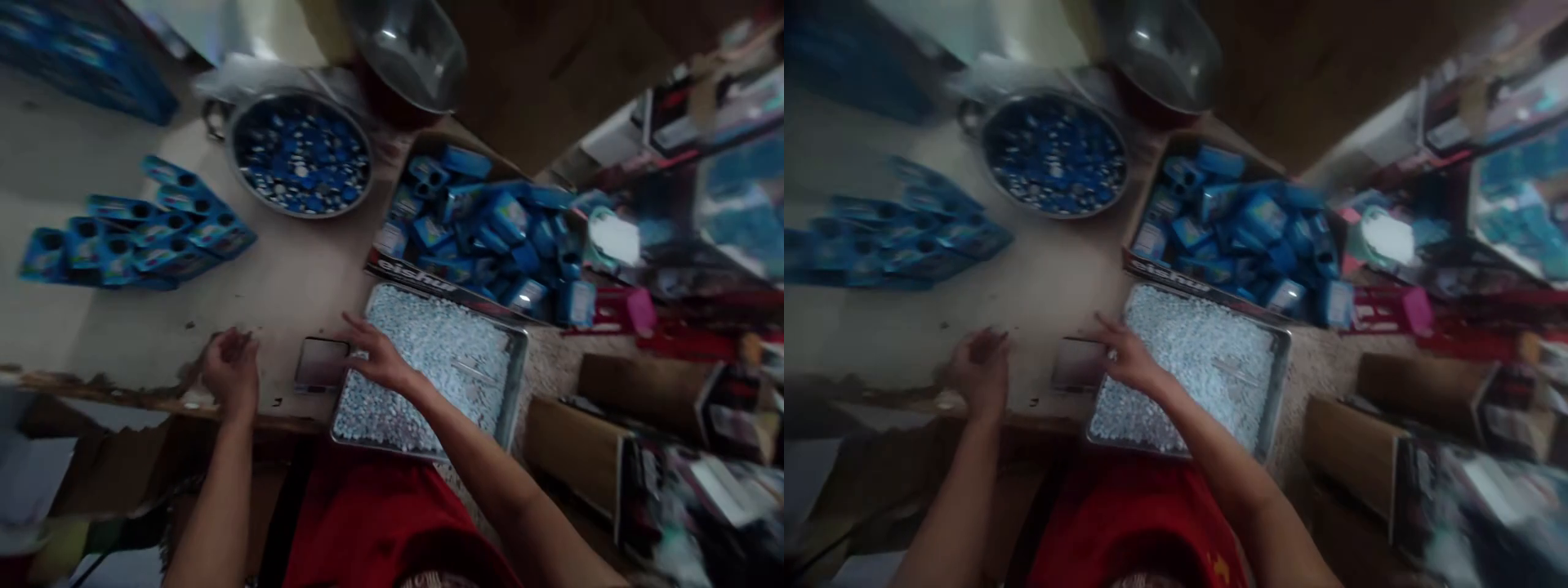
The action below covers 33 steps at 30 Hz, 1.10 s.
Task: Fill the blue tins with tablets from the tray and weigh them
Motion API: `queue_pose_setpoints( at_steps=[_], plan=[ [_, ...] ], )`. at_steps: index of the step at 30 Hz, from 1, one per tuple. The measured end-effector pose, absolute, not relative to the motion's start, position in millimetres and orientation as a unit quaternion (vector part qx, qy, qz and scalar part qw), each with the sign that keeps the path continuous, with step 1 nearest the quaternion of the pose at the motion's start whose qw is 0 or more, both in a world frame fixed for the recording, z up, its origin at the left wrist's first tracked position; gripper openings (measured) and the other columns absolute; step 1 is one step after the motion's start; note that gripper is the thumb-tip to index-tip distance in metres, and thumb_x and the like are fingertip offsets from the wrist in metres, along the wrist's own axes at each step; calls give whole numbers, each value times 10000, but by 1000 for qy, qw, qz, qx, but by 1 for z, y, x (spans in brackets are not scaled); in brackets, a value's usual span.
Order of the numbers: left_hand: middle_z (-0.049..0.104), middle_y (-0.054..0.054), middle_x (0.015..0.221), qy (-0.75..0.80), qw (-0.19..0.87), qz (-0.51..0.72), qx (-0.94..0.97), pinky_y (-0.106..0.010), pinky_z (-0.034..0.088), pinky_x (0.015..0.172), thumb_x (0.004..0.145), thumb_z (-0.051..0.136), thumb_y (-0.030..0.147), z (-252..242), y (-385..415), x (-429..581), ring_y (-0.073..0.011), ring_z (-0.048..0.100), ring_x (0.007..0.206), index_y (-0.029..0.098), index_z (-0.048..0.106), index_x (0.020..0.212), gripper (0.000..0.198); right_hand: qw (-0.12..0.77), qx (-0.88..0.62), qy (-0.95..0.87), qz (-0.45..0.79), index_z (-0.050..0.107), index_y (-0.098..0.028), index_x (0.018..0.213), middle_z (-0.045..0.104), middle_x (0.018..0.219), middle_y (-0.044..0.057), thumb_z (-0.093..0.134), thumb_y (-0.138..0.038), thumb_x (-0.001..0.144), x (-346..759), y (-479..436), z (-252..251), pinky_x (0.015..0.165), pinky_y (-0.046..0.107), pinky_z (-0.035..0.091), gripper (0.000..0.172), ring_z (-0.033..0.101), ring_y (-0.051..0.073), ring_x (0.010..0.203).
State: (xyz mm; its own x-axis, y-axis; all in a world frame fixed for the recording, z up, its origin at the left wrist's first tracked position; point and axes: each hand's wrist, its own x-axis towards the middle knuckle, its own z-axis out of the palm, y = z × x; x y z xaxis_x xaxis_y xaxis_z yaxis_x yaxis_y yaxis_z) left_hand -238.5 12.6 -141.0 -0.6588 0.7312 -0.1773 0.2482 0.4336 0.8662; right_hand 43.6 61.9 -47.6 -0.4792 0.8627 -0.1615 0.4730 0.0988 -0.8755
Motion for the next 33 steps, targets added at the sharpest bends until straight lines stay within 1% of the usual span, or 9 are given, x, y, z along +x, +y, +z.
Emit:
queue_pose_setpoints(
  at_steps=[3,5,9,14,18,21,25,30,33],
  plan=[
    [723,-116,1102,754,349,416,370,-431,565,990,760,763,393,-118,19,-169,-237,707,1003,136,669,1150,477,205,-549,-645,490,725,-277,1224,680,1354,60,642,-263,937,132,-3,-33,931,371,550,299,668,242,1161],
    [739,-93,1064,711,373,388,453,-396,563,968,801,739,407,-96,34,-125,-218,711,965,156,700,1111,400,207,-679,-585,392,725,-241,1206,746,1158,68,508,-219,987,197,-36,-32,899,369,549,309,701,225,1002],
    [748,-81,1007,646,251,380,612,-377,530,967,885,674,401,-44,77,-63,-225,691,976,172,746,1008,270,51,-809,-561,170,704,-150,1213,684,1130,166,434,-139,986,314,-79,-49,914,386,482,353,619,277,1037],
    [740,-93,998,604,111,381,691,-411,470,1027,906,650,333,23,150,-10,-254,646,1044,171,748,973,201,-79,-743,-649,139,720,-209,1120,654,1108,141,524,-198,990,375,-89,-79,876,360,421,235,549,288,1042],
    [721,-95,1046,612,141,289,722,-404,491,989,834,680,252,37,218,36,-259,652,1020,168,722,1037,224,-43,-725,-653,212,733,-213,1020,709,1026,113,548,-265,999,380,-86,-84,863,340,432,193,610,263,997],
    [714,-90,1104,546,193,143,803,-383,514,951,783,689,221,27,255,68,-266,663,1027,189,717,1050,270,62,-733,-613,288,738,-207,1049,746,986,88,479,-203,995,388,-88,-78,838,303,476,264,679,222,931],
    [692,-94,1238,405,249,-28,879,-362,508,984,693,656,145,4,280,92,-284,642,1143,186,676,1197,506,190,-763,-552,277,769,-206,1032,771,980,90,465,-213,942,431,-92,-53,817,328,525,317,712,233,894],
    [637,-131,1302,309,254,-99,911,-384,494,1000,707,652,228,-21,291,99,-317,604,1186,162,621,1303,601,158,-810,-540,167,808,-196,966,784,937,108,508,-214,865,505,-70,-34,760,352,528,318,710,253,823],
    [639,-125,1236,296,276,-82,911,-384,509,951,720,675,286,-27,296,89,-312,612,1133,171,645,1232,526,126,-798,-557,193,824,-195,956,794,916,99,539,-188,835,510,-35,-44,750,344,528,309,712,248,800]
  ],
)
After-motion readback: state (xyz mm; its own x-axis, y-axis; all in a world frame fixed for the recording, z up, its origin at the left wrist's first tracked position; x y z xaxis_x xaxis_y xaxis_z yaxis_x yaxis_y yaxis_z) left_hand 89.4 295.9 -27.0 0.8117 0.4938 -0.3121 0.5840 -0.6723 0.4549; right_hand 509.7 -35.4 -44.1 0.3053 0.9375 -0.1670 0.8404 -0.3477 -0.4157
